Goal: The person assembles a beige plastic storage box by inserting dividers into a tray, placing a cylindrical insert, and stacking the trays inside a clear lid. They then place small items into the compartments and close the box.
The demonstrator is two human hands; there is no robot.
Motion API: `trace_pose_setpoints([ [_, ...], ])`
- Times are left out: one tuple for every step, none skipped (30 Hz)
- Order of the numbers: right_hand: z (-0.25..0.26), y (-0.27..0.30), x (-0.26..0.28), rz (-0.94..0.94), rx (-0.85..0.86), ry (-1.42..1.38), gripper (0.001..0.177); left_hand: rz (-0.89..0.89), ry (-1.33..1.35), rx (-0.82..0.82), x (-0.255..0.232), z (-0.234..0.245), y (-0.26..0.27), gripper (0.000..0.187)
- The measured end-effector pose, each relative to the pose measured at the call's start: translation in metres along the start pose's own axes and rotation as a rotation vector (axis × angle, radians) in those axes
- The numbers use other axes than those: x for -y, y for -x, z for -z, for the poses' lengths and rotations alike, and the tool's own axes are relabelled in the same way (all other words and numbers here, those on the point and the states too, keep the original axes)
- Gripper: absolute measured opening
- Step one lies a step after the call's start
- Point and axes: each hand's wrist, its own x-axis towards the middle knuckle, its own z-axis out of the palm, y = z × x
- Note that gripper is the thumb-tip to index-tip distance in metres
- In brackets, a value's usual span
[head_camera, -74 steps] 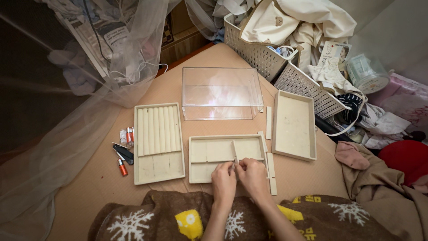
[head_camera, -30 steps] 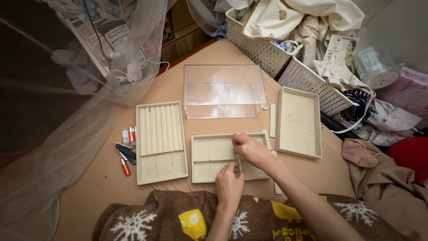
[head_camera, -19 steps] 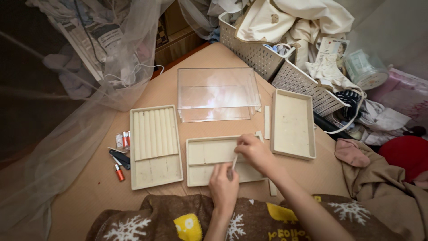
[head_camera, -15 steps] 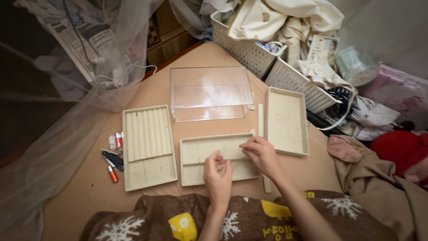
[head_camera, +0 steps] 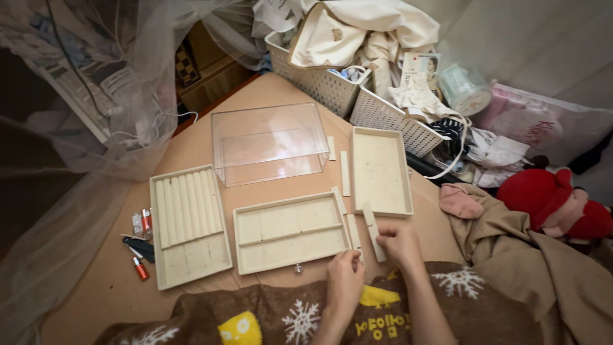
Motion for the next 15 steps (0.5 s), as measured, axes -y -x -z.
trace_pose_setpoints([
  [-0.002, -0.002, -0.006, -0.01, 0.008, -0.023, 0.018, -0.004, -0.024, -0.01, 0.001, -0.004, 0.001, 0.019],
  [-0.004, -0.004, -0.01, -0.02, -0.014, -0.002, 0.018, -0.006, -0.047, -0.02, 0.002, -0.008, 0.002, 0.021],
  [-0.008, -0.004, -0.012, -0.029, -0.036, 0.019, 0.019, 0.01, -0.065, -0.012, 0.003, -0.011, 0.003, 0.02],
  [-0.011, -0.005, -0.011, -0.037, -0.056, 0.041, 0.02, 0.026, -0.083, -0.005, 0.003, -0.012, 0.003, 0.019],
  [-0.011, -0.004, -0.009, -0.052, -0.072, 0.046, 0.021, 0.043, -0.102, 0.002, 0.003, -0.012, 0.004, 0.018],
  [-0.011, -0.002, -0.006, -0.067, -0.086, 0.052, 0.021, 0.058, -0.131, 0.006, 0.003, -0.012, 0.004, 0.018],
  [-0.01, 0.001, -0.002, -0.082, -0.1, 0.058, 0.022, 0.074, -0.16, 0.011, 0.002, -0.012, 0.005, 0.018],
  [-0.009, 0.004, 0.002, -0.095, -0.107, 0.073, 0.021, 0.089, -0.188, 0.015, 0.001, -0.012, 0.006, 0.018],
  [-0.007, 0.007, 0.007, -0.107, -0.114, 0.087, 0.021, 0.113, -0.245, 0.055, -0.001, -0.011, 0.007, 0.02],
  [-0.006, 0.01, 0.012, -0.118, -0.121, 0.102, 0.021, 0.137, -0.301, 0.094, -0.003, -0.011, 0.006, 0.023],
  [-0.005, 0.013, 0.016, -0.131, -0.113, 0.107, 0.02, 0.16, -0.357, 0.132, -0.005, -0.011, 0.005, 0.027],
  [-0.003, 0.015, 0.02, -0.143, -0.106, 0.111, 0.018, 0.203, -0.417, 0.177, -0.007, -0.012, 0.003, 0.032],
  [-0.002, 0.017, 0.023, -0.155, -0.099, 0.115, 0.017, 0.246, -0.478, 0.221, -0.009, -0.014, 0.002, 0.038],
  [-0.001, 0.019, 0.026, -0.15, -0.092, 0.126, 0.017, 0.286, -0.537, 0.265, -0.012, -0.016, 0.001, 0.045],
  [0.001, 0.021, 0.028, -0.146, -0.086, 0.137, 0.018, 0.274, -0.547, 0.258, -0.013, -0.017, 0.001, 0.042],
])
